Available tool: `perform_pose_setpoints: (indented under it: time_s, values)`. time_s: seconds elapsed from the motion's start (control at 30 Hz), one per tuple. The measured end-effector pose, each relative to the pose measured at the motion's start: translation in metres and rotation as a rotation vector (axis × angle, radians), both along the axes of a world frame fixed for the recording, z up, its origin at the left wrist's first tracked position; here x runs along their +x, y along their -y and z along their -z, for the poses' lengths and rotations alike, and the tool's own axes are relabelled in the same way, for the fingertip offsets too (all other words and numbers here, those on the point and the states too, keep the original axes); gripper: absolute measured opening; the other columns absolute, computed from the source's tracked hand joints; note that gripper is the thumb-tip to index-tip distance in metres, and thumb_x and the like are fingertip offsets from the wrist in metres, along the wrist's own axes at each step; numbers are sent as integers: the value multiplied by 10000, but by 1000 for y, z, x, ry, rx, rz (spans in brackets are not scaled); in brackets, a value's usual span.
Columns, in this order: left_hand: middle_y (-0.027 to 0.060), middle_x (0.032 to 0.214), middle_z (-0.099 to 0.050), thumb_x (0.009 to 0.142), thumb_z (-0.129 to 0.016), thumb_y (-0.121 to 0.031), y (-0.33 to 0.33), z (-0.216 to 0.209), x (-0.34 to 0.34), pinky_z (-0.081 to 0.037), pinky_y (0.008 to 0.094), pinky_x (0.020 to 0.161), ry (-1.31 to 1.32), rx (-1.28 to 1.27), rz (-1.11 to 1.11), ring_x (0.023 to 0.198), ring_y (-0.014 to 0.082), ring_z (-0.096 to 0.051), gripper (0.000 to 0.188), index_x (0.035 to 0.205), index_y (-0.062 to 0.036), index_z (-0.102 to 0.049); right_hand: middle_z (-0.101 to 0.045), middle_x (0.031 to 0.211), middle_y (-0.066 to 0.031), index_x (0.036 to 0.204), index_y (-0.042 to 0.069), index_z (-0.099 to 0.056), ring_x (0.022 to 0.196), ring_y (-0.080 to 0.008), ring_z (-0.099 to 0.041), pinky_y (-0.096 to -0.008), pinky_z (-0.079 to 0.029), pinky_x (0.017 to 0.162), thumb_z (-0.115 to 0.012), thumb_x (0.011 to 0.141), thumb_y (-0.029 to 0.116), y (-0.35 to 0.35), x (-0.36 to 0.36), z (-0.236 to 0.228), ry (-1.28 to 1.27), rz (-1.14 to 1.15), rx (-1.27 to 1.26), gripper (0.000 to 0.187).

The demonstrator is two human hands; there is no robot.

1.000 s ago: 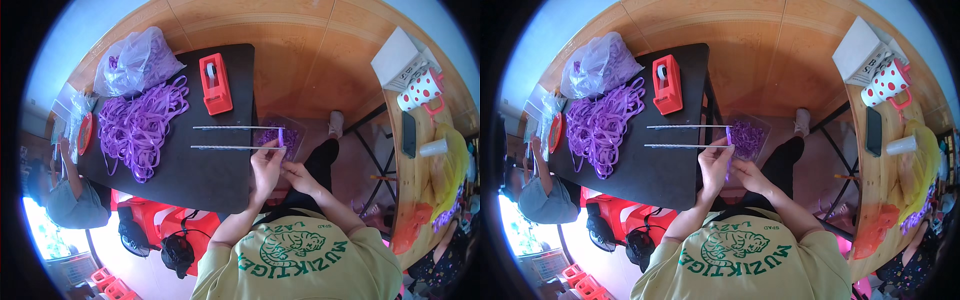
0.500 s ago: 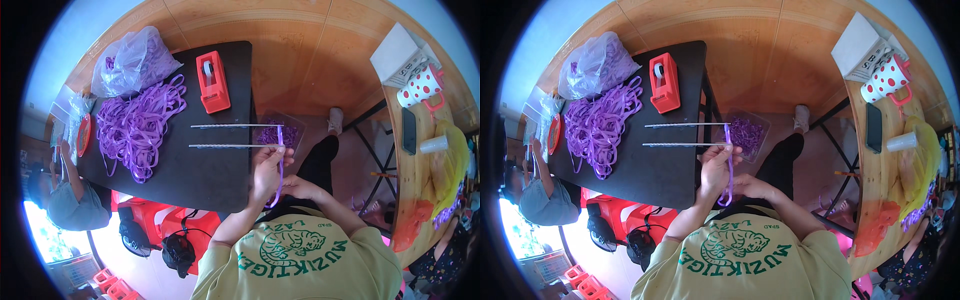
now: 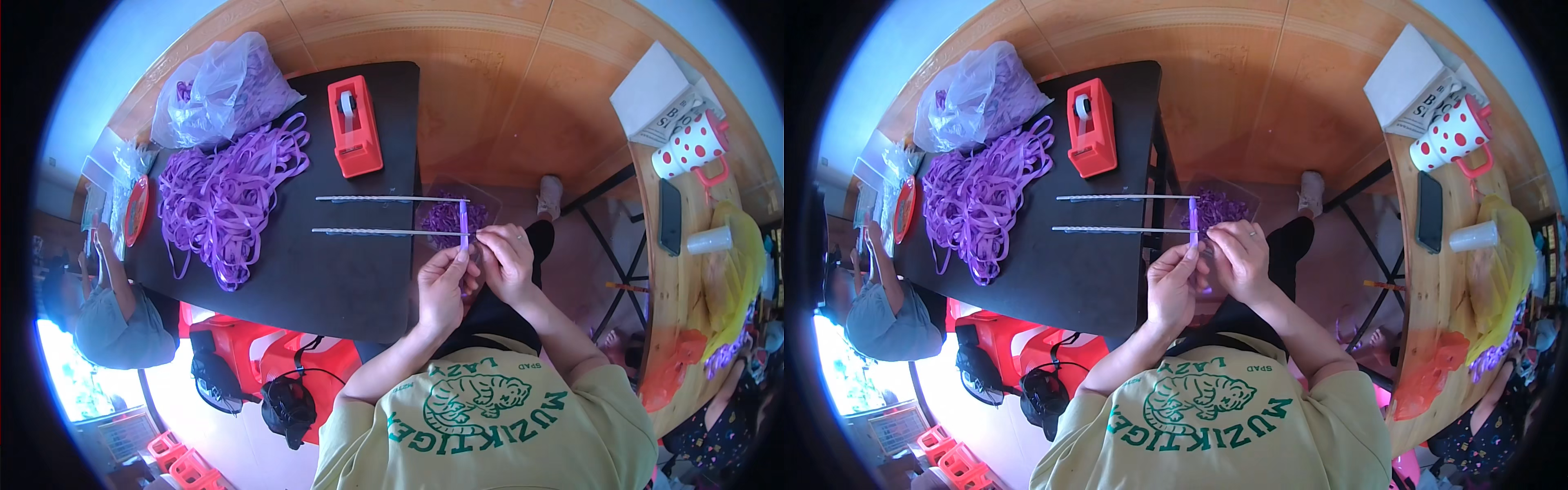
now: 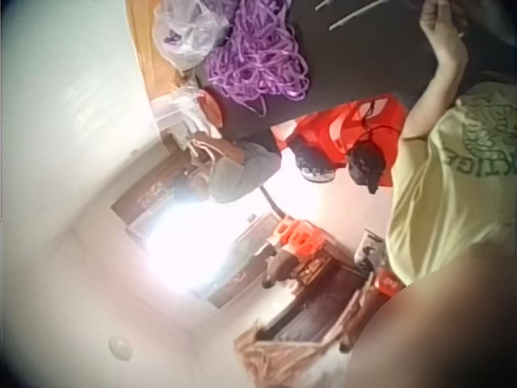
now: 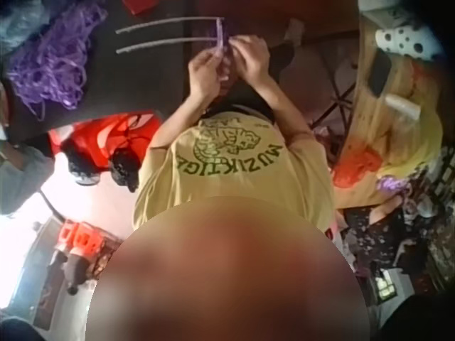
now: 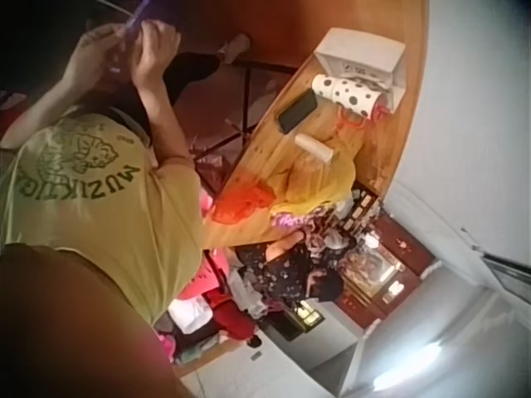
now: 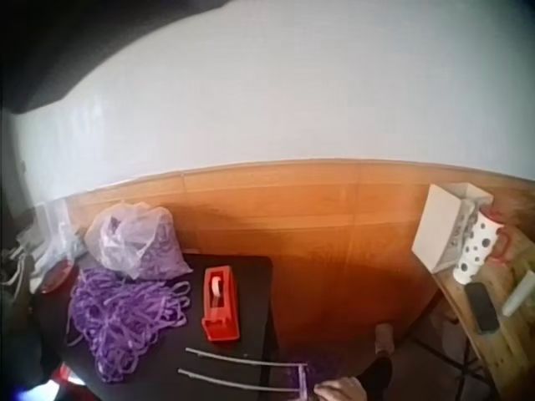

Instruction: Weaving purple ribbons around two parallel metal rods to create a lace pattern.

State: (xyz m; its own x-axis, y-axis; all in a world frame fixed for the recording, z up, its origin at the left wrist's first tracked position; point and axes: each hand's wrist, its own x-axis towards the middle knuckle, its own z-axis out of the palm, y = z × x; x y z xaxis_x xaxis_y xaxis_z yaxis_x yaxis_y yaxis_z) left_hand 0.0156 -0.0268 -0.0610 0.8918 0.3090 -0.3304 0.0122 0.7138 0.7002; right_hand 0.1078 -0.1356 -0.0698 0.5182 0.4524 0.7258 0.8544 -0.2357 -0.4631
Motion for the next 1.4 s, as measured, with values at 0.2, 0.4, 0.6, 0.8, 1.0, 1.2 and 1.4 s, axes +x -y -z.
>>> perform_pose_setpoints:
  time_s: [0.2, 0.4, 0.6, 0.8, 1.0, 1.2, 1.4]
  values:
    - [22, 691, -589, 948, -530, -126, -5, -11, -3, -385, 183, 491, -16, 30, 29, 537, 73, -498, 157, 985, -6, -624, -603, 889, -80, 994, 41, -636, 721, -223, -585, -338, -388, 613, -680, 627, -21, -1, 1, -4, 149, 8, 19, 375]
    - [17, 665, -593, 959, -515, -145, -3, -29, -10, -360, 174, 454, -26, 117, 44, 495, 54, -486, 188, 890, -5, -619, -559, 832, -58, 1001, 75, -678, 699, -209, -545, -324, -384, 603, -714, 606, 115, -9, 6, -19, 299, -35, -30, 398]
    - [25, 668, -591, 962, -504, -133, -18, -59, -11, -380, 173, 468, -43, 144, 113, 500, 62, -496, 187, 902, 3, -617, -552, 793, -59, 911, 68, -673, 670, -216, -543, -331, -397, 559, -699, 618, 91, -18, 12, -35, 271, -125, -36, 294]
    - [36, 642, -563, 947, -503, -138, -59, -115, 29, -384, 202, 444, -59, 229, 287, 490, 101, -508, 204, 965, 30, -617, -533, 735, -83, 771, 5, -620, 638, -205, -536, -309, -408, 560, -673, 767, 38, -25, 30, -49, -436, -378, 34, 62]
    - [73, 800, -633, 926, -550, -159, -103, -139, 115, -453, 246, 574, 119, 312, 365, 647, 138, -579, 227, 1021, 40, -604, -521, 709, 2, 755, -28, -627, 647, -67, -469, -223, -367, 606, -645, 841, 42, -37, 54, -53, -964, -488, 48, 112]
    - [102, 1045, -625, 922, -558, -176, -63, -168, 50, -469, 262, 738, 352, 541, 237, 848, 148, -612, 319, 1158, 38, -568, -601, 659, 6, 736, 23, -673, 512, -43, -441, -197, -334, 487, -670, 825, 113, -40, 77, -30, -1455, -403, 289, 126]
    - [98, 941, -618, 884, -542, 13, -13, -60, -40, -478, 228, 710, 180, 621, 551, 807, 123, -593, 148, 976, 52, -651, -640, 715, -31, 760, 39, -677, 546, -61, -502, -188, -377, 485, -718, 793, 90, -48, 83, -23, -1590, -394, 299, 73]
